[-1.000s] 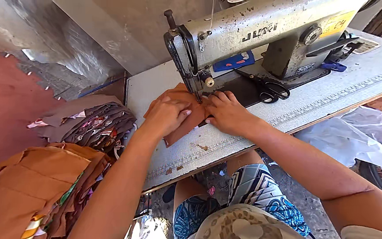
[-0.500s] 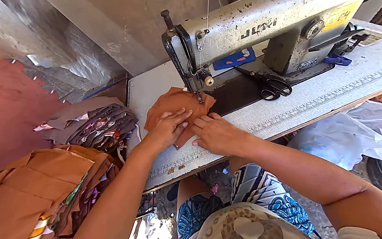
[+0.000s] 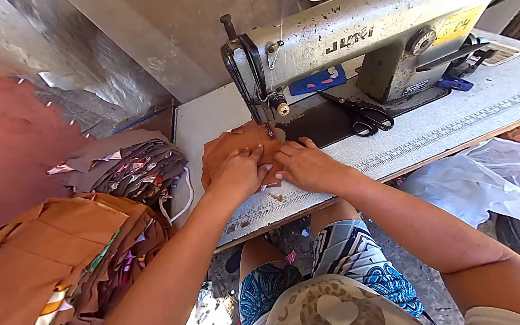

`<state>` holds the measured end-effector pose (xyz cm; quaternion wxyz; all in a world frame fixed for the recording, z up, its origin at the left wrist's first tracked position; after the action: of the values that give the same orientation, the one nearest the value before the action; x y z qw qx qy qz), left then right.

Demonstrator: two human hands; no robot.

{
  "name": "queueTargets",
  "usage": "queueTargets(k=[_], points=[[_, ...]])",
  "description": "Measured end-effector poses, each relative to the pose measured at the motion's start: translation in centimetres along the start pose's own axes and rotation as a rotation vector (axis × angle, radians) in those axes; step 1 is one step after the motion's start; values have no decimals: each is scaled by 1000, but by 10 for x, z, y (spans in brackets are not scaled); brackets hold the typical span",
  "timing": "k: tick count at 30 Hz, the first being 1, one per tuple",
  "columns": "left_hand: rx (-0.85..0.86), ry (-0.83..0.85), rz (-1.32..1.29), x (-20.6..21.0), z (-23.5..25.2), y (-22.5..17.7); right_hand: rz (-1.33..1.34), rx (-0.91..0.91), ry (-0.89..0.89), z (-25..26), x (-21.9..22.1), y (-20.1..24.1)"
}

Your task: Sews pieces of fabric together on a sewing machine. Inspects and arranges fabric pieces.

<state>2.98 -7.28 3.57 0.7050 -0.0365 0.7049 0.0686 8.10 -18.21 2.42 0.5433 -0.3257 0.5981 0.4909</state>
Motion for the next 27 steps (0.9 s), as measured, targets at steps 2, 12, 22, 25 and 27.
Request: queueTargets(k=[2,12,22,25,27], points=[[1,18,-31,-6,4,2,-16,48,-8,0,-1,-8],[427,-202,-397,-11,-6,26,62,-130,-28,-13,13,56],[347,-180,-294,0,-3,22,2,-94,-82,-8,12,46],[251,-177,-224,3,3,19,-6,-82,-164,-6,5,30],[189,-184,-185,1,8,14,-3,-66,-174,-2,1,18]])
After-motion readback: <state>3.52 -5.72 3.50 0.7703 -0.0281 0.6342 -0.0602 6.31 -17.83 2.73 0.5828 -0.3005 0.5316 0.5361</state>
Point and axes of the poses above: each hand's wrist, its own z-axis towards the middle knuckle, its own x-axis out of the palm, y = z × x, the point moved 8 cm from there along z, towards the middle knuckle, and after that the axes turned 2 degrees about z, right-handed, at the moved point
